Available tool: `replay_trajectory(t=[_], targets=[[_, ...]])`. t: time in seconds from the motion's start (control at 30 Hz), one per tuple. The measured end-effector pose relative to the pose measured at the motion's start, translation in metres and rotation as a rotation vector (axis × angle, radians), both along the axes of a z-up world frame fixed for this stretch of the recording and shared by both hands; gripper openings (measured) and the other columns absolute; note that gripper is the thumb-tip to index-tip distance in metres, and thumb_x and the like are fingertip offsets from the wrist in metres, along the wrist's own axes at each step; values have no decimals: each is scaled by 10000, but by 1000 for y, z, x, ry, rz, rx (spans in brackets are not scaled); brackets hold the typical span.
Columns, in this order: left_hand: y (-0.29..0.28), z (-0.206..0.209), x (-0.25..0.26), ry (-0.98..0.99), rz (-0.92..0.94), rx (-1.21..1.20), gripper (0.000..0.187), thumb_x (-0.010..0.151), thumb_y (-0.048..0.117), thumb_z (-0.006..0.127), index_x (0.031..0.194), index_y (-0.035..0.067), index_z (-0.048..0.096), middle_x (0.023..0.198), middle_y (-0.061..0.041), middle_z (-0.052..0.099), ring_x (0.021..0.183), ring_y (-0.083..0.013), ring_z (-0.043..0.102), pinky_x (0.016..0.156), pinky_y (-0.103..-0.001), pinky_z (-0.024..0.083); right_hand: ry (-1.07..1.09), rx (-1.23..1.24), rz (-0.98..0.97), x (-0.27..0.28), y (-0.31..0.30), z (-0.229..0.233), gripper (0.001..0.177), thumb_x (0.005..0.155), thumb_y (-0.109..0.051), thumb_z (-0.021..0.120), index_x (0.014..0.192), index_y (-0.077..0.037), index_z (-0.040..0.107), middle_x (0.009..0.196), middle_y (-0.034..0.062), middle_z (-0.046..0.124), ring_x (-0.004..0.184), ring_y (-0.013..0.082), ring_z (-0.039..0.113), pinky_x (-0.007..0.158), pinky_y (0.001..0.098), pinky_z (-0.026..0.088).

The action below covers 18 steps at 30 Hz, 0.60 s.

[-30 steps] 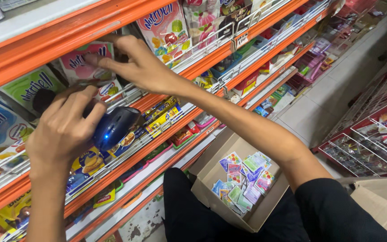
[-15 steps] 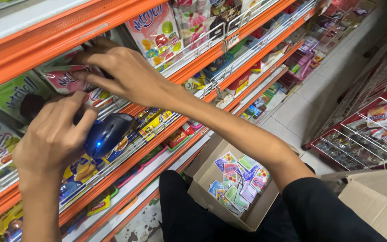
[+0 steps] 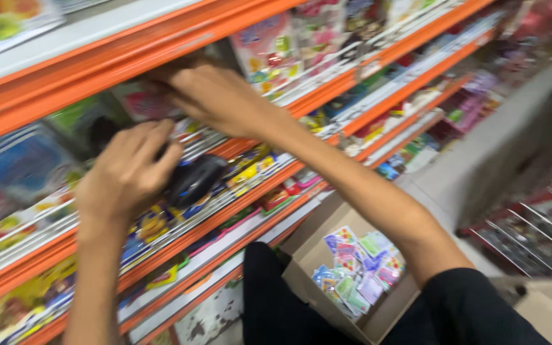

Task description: The person scans packets from a cardboard box using a barcode scanner and places packets onto store shelves by hand.

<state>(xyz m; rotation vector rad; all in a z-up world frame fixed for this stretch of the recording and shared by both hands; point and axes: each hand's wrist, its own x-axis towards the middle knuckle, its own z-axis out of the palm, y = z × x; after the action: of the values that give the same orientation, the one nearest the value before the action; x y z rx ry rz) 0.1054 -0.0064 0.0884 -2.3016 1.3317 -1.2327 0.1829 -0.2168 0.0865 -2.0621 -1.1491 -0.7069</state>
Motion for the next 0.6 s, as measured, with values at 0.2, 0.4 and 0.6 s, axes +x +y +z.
replay_trajectory(t=[0.2,0.4,0.6], targets=[[7,-6,4,-63,-16,-29,146,864,77,690,1000,64,640,1201,-115,696,1060,-238,671,906,-337,551,37,-157,-59,-10,4,7,255,1058,-264,673,1261,-112,698,1147,197,688,1080,417,635,922,497,500],[9,-10,8,-88,-21,-31,111,910,80,699,996,60,632,1199,-111,691,1028,-219,664,888,-327,548,-207,79,-107,-27,1,-6,291,982,-99,765,1257,-47,690,1294,225,588,1197,402,570,984,468,499],[10,-8,8,-107,11,0,165,860,85,695,1016,60,648,1245,-111,688,1077,-225,670,908,-328,553,-211,274,-125,-79,-20,-43,253,963,91,752,1179,-24,690,1208,121,652,1152,291,661,935,351,552]])
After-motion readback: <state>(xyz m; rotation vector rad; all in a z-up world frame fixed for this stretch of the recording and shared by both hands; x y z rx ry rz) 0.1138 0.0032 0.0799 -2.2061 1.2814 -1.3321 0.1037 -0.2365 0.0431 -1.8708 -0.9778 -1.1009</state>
